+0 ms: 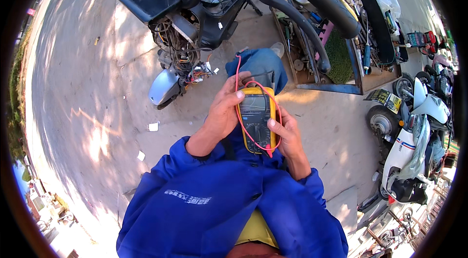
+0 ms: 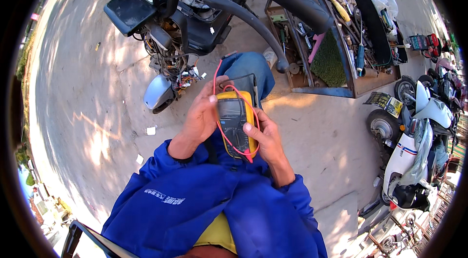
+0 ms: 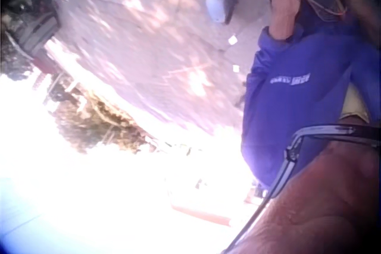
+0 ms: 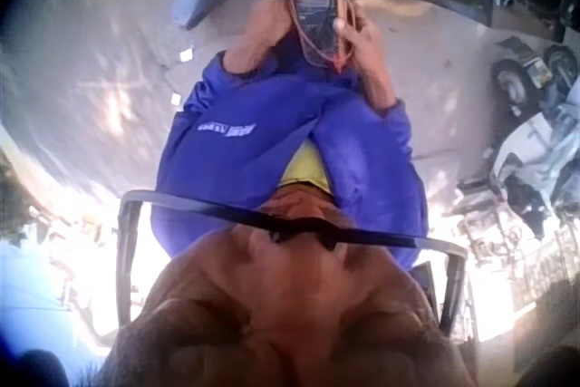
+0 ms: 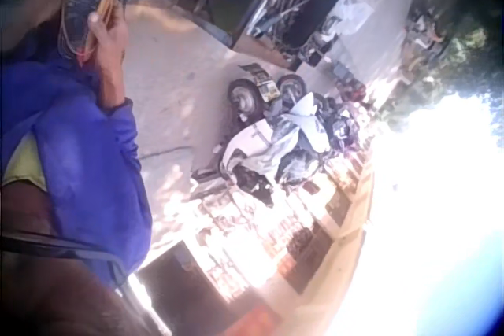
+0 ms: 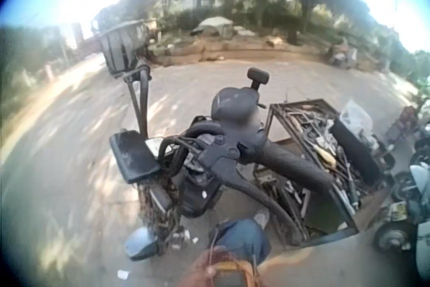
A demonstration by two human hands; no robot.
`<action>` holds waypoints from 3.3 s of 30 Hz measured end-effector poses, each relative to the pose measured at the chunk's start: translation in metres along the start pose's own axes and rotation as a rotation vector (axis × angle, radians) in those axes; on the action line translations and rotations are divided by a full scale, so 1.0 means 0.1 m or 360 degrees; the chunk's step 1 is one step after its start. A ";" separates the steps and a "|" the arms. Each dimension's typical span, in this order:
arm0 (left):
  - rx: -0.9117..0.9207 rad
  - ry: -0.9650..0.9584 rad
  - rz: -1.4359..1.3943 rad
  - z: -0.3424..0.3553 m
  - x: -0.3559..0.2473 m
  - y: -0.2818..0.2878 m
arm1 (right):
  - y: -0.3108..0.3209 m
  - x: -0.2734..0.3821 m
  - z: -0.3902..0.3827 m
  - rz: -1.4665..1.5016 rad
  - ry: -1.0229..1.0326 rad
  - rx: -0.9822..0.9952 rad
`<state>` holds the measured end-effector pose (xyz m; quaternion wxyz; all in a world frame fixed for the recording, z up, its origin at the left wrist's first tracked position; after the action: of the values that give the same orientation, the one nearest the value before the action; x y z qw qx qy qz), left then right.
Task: The person works on the exposed wiring harness of a scooter, manipulating various colored wires and connectors. They use a multimeter to test electrical continuity and voltage at different points in the harness. The person also handles a small plastic bag containing parts and uses a screwdriver to adjust connections.
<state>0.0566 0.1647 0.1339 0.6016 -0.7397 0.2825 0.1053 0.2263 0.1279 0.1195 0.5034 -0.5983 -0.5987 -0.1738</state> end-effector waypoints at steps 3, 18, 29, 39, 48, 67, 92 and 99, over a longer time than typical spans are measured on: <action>-0.0102 0.0018 -0.0160 0.12 -0.02 0.06 | -0.12 -0.08 0.00 0.0478 -0.0033 -0.0010; -0.0178 -0.0010 0.0456 0.38 0.08 -0.13 | 0.39 0.11 -0.19 0.0597 0.0300 -0.0523; 0.0654 -0.0020 0.2125 0.21 0.62 -0.53 | 0.65 0.05 -0.36 0.0304 0.0329 -0.0691; -0.0071 -0.0037 0.0565 0.67 0.35 -0.48 | 0.63 -0.32 -0.52 0.0238 -0.0100 -0.0504; 0.0211 -0.0730 0.2083 0.89 0.24 -0.51 | 0.73 -0.02 -0.55 0.0228 -0.0129 -0.0517; 0.1506 -0.0064 0.1909 0.80 0.92 -1.27 | 0.76 0.69 -0.62 -0.1327 -0.0109 -0.0465; 0.1485 -0.0601 0.2428 0.88 0.76 -1.34 | 1.58 2.51 -2.04 0.0731 0.1887 -0.0204; 0.1682 -0.0274 0.2584 0.51 1.64 -0.90 | 1.72 3.50 -4.01 0.0374 0.2979 -0.0902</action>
<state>0.2493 0.1757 0.1146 0.6189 0.0560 0.6728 0.4015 0.6158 0.0304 0.5092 0.6263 -0.3735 0.1686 -0.6632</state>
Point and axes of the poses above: each hand's wrist, its own z-axis towards the middle knuckle, its own y-axis out of the back of the hand, x = y × z, the point moved 7 cm from there along z, towards the middle knuckle, and after that the axes turned 9 degrees about -z, right-handed, at the moved point
